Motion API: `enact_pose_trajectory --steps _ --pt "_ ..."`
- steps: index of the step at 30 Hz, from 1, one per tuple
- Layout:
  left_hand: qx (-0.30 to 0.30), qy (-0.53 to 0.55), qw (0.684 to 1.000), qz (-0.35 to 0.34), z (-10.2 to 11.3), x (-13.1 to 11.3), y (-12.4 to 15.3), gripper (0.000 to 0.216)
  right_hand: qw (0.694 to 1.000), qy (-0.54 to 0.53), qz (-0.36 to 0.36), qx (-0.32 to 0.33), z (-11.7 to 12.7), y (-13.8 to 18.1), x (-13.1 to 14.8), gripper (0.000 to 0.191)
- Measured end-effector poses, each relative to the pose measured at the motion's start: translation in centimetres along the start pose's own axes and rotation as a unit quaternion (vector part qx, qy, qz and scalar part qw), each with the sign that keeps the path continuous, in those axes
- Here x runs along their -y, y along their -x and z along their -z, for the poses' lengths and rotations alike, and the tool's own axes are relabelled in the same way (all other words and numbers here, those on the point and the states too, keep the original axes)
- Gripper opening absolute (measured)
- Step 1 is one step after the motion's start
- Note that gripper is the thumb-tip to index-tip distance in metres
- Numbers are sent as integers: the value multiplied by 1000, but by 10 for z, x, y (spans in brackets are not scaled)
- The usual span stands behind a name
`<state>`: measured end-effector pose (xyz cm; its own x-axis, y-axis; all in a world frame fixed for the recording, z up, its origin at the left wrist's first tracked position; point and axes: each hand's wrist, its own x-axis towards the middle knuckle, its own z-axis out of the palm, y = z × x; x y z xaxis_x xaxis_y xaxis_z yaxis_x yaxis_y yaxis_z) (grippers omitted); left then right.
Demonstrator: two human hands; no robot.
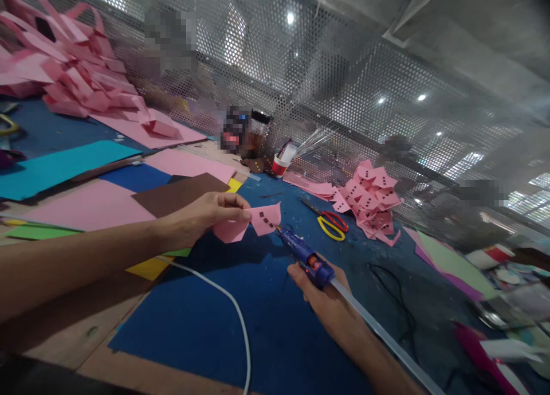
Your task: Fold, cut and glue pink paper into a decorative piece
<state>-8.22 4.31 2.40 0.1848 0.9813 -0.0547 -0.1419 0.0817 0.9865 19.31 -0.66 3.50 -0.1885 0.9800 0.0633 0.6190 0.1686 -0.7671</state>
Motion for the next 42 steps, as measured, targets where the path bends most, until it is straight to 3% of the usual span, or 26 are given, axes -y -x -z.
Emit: enact_pose_trajectory --steps 13,29,42 --pt "5 -18 1000 1 0 0 0 24 999 -8 -7 31 1 1 1 39" --pt "-26 -23 999 18 -6 -4 -1 37 1000 -3 -21 -16 1 4 7 41" --pt "-7 -17 1000 20 -1 -2 -2 30 999 17 -37 -19 0 4 5 44"
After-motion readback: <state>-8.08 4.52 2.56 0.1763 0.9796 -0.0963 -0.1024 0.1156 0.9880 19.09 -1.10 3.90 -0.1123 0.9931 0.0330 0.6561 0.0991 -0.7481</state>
